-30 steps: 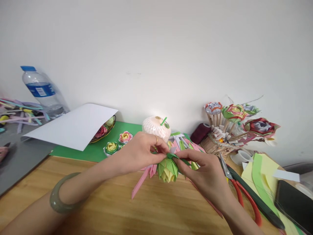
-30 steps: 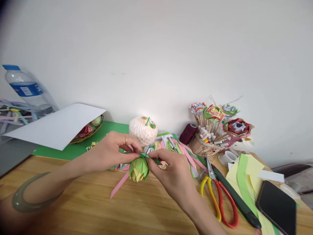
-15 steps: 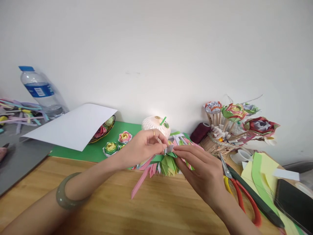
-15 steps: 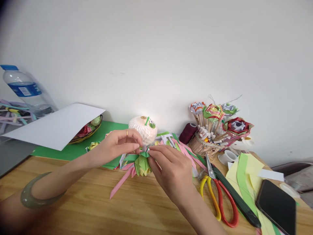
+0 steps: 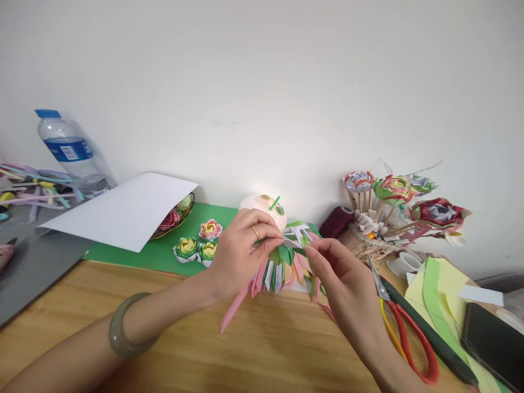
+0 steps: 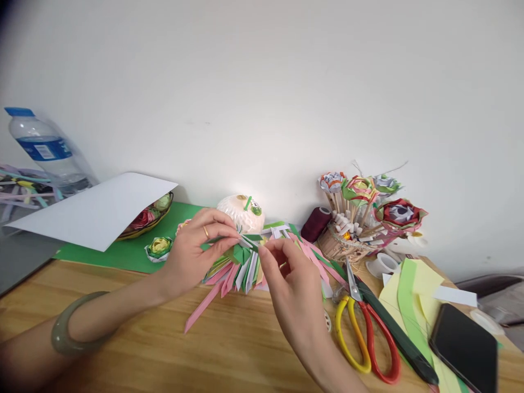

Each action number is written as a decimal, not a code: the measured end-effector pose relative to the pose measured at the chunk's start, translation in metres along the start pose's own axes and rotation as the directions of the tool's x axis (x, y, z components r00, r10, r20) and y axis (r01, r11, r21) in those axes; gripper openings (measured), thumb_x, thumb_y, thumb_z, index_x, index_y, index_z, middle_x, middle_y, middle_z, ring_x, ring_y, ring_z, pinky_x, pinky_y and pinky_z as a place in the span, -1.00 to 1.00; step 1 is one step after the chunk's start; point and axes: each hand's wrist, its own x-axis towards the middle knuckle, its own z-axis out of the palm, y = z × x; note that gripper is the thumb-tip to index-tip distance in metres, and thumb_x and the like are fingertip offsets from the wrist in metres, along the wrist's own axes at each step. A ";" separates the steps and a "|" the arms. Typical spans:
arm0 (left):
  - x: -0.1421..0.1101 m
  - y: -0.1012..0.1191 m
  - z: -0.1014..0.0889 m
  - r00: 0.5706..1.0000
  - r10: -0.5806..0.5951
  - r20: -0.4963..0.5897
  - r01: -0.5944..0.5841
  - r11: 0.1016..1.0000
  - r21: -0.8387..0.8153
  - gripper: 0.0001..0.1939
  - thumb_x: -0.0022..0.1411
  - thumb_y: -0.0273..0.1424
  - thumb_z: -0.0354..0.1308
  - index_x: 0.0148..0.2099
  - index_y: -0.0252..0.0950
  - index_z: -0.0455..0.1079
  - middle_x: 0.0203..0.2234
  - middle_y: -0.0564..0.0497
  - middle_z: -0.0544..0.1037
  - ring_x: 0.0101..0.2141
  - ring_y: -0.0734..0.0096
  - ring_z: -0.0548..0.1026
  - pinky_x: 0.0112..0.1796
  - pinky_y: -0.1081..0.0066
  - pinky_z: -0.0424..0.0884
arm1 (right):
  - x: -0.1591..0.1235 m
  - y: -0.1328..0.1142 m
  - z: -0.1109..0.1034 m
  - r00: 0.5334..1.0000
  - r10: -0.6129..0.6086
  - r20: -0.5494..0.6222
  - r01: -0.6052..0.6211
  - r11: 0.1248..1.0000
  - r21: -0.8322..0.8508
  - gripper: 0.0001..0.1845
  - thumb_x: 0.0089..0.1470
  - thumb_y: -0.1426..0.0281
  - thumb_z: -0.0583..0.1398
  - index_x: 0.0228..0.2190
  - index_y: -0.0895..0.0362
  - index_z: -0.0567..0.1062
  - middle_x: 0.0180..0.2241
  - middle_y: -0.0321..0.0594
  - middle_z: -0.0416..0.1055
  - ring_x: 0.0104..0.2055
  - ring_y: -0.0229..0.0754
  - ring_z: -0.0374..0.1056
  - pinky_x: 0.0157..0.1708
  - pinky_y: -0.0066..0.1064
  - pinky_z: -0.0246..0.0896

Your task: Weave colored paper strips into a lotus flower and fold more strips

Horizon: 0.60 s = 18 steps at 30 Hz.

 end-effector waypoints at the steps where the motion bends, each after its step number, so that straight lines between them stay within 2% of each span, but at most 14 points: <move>1: -0.001 0.000 0.001 0.998 0.057 -0.027 -0.056 0.997 0.046 -0.90 0.14 -0.50 0.10 -0.37 -0.26 0.43 -0.41 -0.01 0.45 -0.31 0.40 0.38 -0.28 0.37 0.32 | 0.000 -0.001 0.000 0.999 0.044 -0.010 -0.044 0.996 0.072 -0.78 0.09 0.23 0.08 -0.48 0.10 0.32 -0.58 -0.36 0.25 -0.58 -0.32 0.16 -0.62 -0.51 0.10; 3: -0.003 0.002 0.002 0.987 0.144 -0.078 -0.135 0.985 0.110 -0.90 0.13 -0.54 0.10 -0.36 -0.26 0.42 -0.41 0.00 0.45 -0.32 0.40 0.37 -0.28 0.37 0.31 | -0.001 -0.003 -0.001 0.994 0.107 0.019 -0.109 0.977 0.181 -0.75 0.08 0.20 0.09 -0.51 0.10 0.30 -0.60 -0.38 0.21 -0.59 -0.34 0.14 -0.63 -0.53 0.10; 4: -0.004 0.002 0.002 0.982 0.165 -0.096 -0.153 0.980 0.128 -0.89 0.12 -0.55 0.10 -0.35 -0.25 0.41 -0.41 0.00 0.45 -0.32 0.40 0.37 -0.28 0.36 0.31 | 0.000 -0.004 -0.001 0.988 0.132 0.081 -0.147 0.964 0.220 -0.73 0.08 0.19 0.09 -0.53 0.11 0.30 -0.62 -0.38 0.20 -0.59 -0.34 0.14 -0.62 -0.53 0.10; 6: -0.006 0.004 0.003 0.980 0.170 -0.106 -0.157 0.980 0.123 -0.88 0.12 -0.56 0.10 -0.35 -0.24 0.39 -0.41 0.02 0.44 -0.33 0.41 0.37 -0.27 0.36 0.30 | 0.001 -0.004 0.000 0.951 0.167 0.261 -0.242 0.926 0.291 -0.68 0.08 0.17 0.09 -0.56 0.13 0.32 -0.64 -0.36 0.23 -0.60 -0.35 0.18 -0.60 -0.54 0.13; 8: -0.008 0.005 0.004 0.989 0.121 -0.084 -0.116 0.991 0.061 -0.88 0.13 -0.55 0.09 -0.36 -0.23 0.38 -0.39 0.02 0.43 -0.31 0.40 0.38 -0.25 0.35 0.30 | 0.002 -0.004 0.003 0.908 0.189 0.374 -0.337 0.860 0.383 -0.68 0.05 0.17 0.12 -0.56 0.15 0.36 -0.61 -0.32 0.32 -0.56 -0.34 0.26 -0.55 -0.54 0.20; 10: -0.010 0.006 0.005 0.999 0.018 -0.030 -0.019 0.999 -0.045 -0.91 0.14 -0.52 0.07 -0.36 -0.23 0.36 -0.33 -0.01 0.41 -0.23 0.37 0.38 -0.24 0.35 0.31 | 0.002 -0.003 0.007 0.898 0.211 0.386 -0.390 0.787 0.478 -0.72 0.01 0.19 0.17 -0.52 0.15 0.39 -0.55 -0.29 0.39 -0.50 -0.32 0.33 -0.46 -0.52 0.27; 12: -0.011 0.006 0.007 0.993 -0.115 0.037 0.120 0.977 -0.176 -0.93 0.16 -0.48 0.05 -0.35 -0.23 0.33 -0.27 -0.03 0.37 -0.15 0.34 0.36 -0.22 0.36 0.32 | 0.001 -0.001 0.011 0.905 0.229 0.360 -0.399 0.749 0.529 -0.74 -0.03 0.20 0.21 -0.50 0.15 0.42 -0.52 -0.27 0.43 -0.45 -0.29 0.36 -0.39 -0.47 0.32; 16: -0.013 0.006 0.011 0.938 -0.323 0.124 0.346 0.855 -0.387 -0.92 0.19 -0.38 0.03 -0.35 -0.24 0.29 -0.31 -0.02 0.36 -0.15 0.31 0.35 -0.19 0.33 0.33 | -0.003 -0.001 0.016 0.922 0.230 0.312 -0.366 0.781 0.506 -0.70 -0.03 0.17 0.20 -0.57 0.16 0.40 -0.59 -0.27 0.40 -0.47 -0.25 0.36 -0.35 -0.39 0.33; 18: -0.015 0.007 0.012 0.893 -0.420 0.165 0.447 0.777 -0.443 -0.89 0.17 -0.32 0.05 -0.37 -0.24 0.29 -0.35 -0.01 0.37 -0.21 0.31 0.37 -0.25 0.36 0.34 | -0.005 -0.003 0.017 0.928 0.220 0.300 -0.347 0.803 0.484 -0.68 -0.02 0.16 0.19 -0.60 0.14 0.37 -0.65 -0.30 0.37 -0.48 -0.24 0.37 -0.33 -0.38 0.32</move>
